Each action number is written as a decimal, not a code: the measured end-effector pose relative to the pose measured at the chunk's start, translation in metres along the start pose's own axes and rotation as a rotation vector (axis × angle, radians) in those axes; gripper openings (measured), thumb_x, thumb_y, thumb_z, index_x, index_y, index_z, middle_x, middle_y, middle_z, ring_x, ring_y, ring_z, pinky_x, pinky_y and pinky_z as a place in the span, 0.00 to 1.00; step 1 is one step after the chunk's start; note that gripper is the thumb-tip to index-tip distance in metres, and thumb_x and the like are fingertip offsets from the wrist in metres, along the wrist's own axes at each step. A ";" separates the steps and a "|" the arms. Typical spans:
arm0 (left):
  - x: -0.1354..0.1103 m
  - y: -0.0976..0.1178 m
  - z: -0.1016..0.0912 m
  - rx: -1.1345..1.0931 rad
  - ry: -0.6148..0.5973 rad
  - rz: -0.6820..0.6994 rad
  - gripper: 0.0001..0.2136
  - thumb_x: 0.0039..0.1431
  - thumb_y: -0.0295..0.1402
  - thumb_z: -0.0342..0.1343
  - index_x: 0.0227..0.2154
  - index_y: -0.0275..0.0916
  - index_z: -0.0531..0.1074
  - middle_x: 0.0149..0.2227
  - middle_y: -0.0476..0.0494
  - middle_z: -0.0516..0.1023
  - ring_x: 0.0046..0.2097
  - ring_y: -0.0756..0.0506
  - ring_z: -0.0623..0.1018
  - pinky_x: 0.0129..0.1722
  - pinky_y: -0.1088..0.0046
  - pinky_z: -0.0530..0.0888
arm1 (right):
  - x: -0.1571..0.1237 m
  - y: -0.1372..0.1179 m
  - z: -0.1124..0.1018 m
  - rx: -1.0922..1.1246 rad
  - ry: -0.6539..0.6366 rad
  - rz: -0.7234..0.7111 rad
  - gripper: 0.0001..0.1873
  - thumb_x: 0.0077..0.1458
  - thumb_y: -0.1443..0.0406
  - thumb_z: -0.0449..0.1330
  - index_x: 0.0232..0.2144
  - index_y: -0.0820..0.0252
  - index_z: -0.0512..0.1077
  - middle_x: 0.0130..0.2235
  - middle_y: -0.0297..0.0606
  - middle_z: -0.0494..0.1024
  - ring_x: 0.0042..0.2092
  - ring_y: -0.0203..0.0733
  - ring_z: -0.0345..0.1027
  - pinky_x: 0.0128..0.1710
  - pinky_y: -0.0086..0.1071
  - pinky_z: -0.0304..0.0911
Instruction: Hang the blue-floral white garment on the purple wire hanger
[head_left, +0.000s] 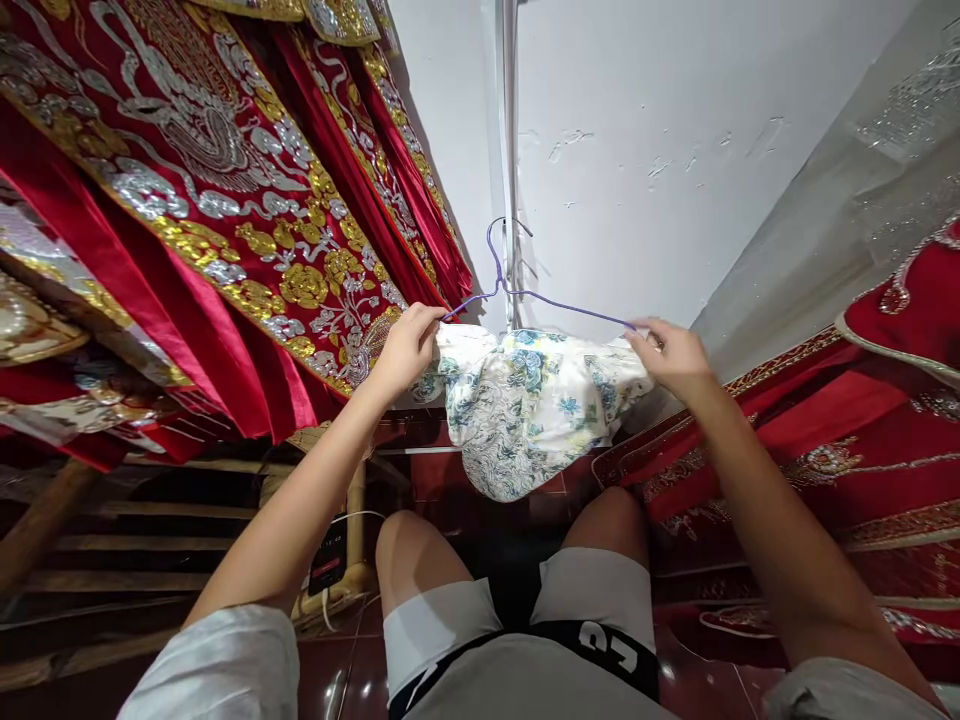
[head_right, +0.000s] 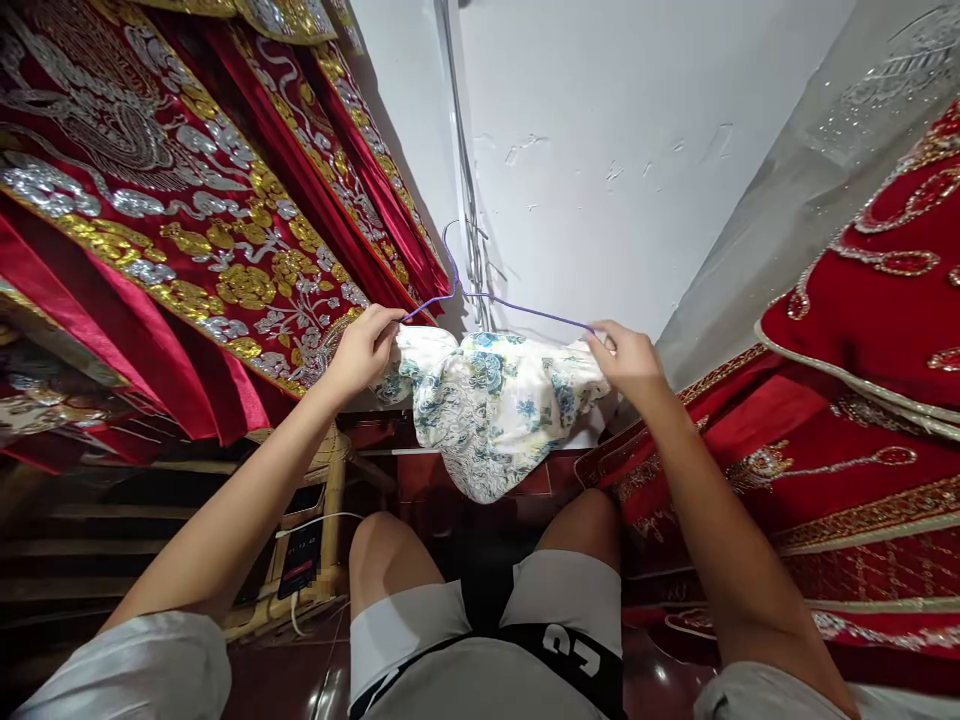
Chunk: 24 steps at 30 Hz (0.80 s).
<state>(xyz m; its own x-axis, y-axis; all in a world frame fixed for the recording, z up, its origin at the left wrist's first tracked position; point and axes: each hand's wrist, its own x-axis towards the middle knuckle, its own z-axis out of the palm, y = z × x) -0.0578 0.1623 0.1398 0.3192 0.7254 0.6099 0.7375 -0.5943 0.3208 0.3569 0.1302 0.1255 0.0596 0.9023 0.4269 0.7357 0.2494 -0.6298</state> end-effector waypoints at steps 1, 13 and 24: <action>0.001 -0.002 0.002 0.006 0.019 -0.009 0.14 0.67 0.28 0.46 0.49 0.38 0.74 0.43 0.38 0.73 0.47 0.40 0.74 0.50 0.60 0.73 | 0.001 -0.003 -0.003 0.039 -0.041 -0.027 0.17 0.57 0.51 0.59 0.31 0.59 0.75 0.22 0.31 0.62 0.26 0.39 0.57 0.29 0.32 0.52; 0.009 -0.022 0.009 0.054 0.036 -0.019 0.13 0.66 0.26 0.46 0.47 0.39 0.73 0.39 0.41 0.64 0.45 0.41 0.70 0.49 0.62 0.72 | -0.028 -0.051 -0.032 -0.027 -0.063 -0.189 0.36 0.47 0.43 0.67 0.15 0.56 0.50 0.19 0.30 0.50 0.24 0.34 0.43 0.24 0.33 0.41; 0.018 -0.026 0.022 -0.074 0.024 -0.034 0.11 0.65 0.29 0.47 0.42 0.39 0.74 0.42 0.38 0.67 0.50 0.40 0.70 0.54 0.58 0.70 | 0.016 -0.038 0.038 0.758 -0.175 0.061 0.20 0.52 0.49 0.67 0.36 0.60 0.77 0.35 0.41 0.80 0.37 0.46 0.75 0.38 0.39 0.71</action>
<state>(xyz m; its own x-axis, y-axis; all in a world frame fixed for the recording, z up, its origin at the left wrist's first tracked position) -0.0582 0.1983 0.1260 0.2798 0.7372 0.6150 0.7013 -0.5944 0.3935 0.3042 0.1487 0.1311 -0.0684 0.9486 0.3089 0.0690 0.3134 -0.9471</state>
